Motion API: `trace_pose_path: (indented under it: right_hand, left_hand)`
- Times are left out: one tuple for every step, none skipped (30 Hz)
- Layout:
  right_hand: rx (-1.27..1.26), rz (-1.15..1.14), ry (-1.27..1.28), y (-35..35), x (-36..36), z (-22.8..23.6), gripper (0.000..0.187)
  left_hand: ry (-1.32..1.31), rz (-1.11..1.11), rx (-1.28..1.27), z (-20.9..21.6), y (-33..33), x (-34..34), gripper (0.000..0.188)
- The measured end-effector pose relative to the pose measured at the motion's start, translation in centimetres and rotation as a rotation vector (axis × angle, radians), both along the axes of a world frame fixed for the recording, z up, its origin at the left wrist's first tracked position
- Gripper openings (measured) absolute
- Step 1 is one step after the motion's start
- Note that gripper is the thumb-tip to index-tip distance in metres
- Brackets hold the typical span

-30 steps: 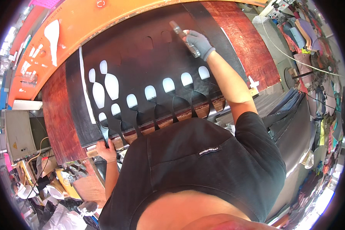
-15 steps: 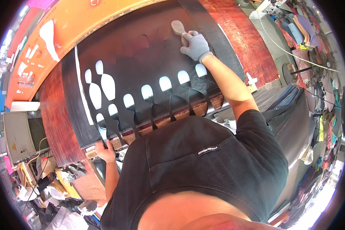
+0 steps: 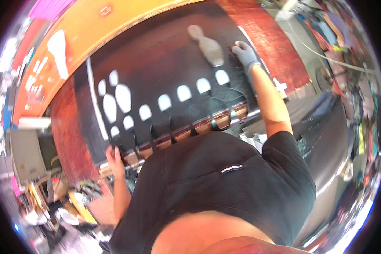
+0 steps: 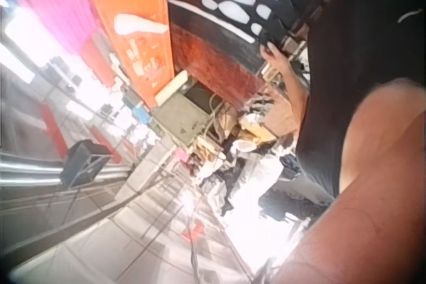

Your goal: The person handles black shoe soles, aligns them, and places them into clear plastic bags. The person then ties the bags and places them on a nearby rack. The person also handles a small white label and places it on the bag.

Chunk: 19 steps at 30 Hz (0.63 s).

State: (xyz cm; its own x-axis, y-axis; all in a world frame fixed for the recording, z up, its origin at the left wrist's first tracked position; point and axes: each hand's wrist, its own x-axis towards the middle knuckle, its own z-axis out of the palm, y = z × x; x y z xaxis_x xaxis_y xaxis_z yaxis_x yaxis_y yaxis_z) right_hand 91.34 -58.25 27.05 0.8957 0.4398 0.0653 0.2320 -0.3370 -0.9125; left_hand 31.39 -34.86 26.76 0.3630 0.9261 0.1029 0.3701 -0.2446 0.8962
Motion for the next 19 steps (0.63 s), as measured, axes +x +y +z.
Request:
trace_pose_path:
  right_hand:
    - [0.050,0.100,0.063,0.6,0.2,-0.1,0.048]
    - [0.016,0.070,-0.022,1.2,0.2,-0.3,0.044]
    - [-0.023,0.025,-0.008,2.1,0.6,-0.3,0.040]
    - [-0.066,0.078,0.068,2.2,1.3,-0.1,0.038]
    - [-0.060,0.094,0.061,2.2,1.7,0.0,0.035]
    - [-0.057,0.084,0.046,2.1,1.9,-0.1,0.034]
    - [-0.038,0.063,-0.065,2.2,1.9,-0.3,0.035]
    - [-0.123,0.067,-0.103,2.4,2.2,-0.3,0.038]
    - [-0.119,0.086,-0.095,2.6,2.2,-0.4,0.038]
    - [-0.141,0.065,-0.074,2.8,2.1,-0.5,0.037]
    - [-0.176,0.099,-0.103,3.0,1.8,-0.4,0.037]
    - [-0.236,0.103,-0.121,3.0,1.5,0.1,0.036]
    - [-0.297,0.104,-0.138,3.1,1.3,0.6,0.035]
    - [-0.336,0.135,-0.153,3.5,1.1,1.2,0.034]
    - [-0.377,0.161,-0.166,3.8,0.7,1.7,0.033]
    - [-0.403,0.196,-0.187,3.9,0.4,2.1,0.032]
    - [-0.365,0.187,-0.162,4.1,0.0,2.3,0.031]
    - [-0.355,0.136,-0.216,4.3,-0.2,2.5,0.031]
    - [-0.399,0.075,-0.242,4.5,-0.2,2.7,0.032]
  left_hand:
    - [0.037,0.082,0.053,0.4,1.1,1.1,0.041]
    - [-0.072,0.070,-0.048,1.0,2.0,1.9,0.047]
    - [0.008,0.145,-0.126,1.8,3.6,2.9,0.053]
    - [0.034,0.153,-0.092,2.4,4.7,3.8,0.060]
    - [0.051,0.188,-0.128,3.1,6.3,4.8,0.066]
    - [-0.092,0.185,-0.295,3.4,7.6,5.7,0.071]
    - [-0.059,0.239,-0.360,3.9,9.6,7.0,0.066]
    - [-0.065,0.232,-0.370,4.2,11.5,8.1,0.062]
    - [-0.033,0.105,-0.451,4.8,13.5,8.8,0.056]
    - [0.025,0.002,-0.547,5.2,15.3,9.4,0.052]
    - [0.057,0.038,-0.484,5.3,16.6,10.4,0.049]
    - [0.111,0.103,-0.439,5.3,17.9,11.5,0.047]
    - [0.131,0.140,-0.429,5.4,19.3,12.7,0.048]
    - [0.150,0.170,-0.418,5.3,20.8,14.2,0.050]
    - [0.174,0.198,-0.419,4.7,21.8,15.3,0.051]
    - [0.300,0.276,-0.297,4.1,22.7,16.3,0.055]
    - [0.339,0.268,-0.236,3.5,23.9,17.1,0.057]
    - [0.374,0.259,-0.168,3.0,25.4,17.6,0.059]
    - [0.410,0.221,-0.166,2.5,27.0,18.1,0.064]
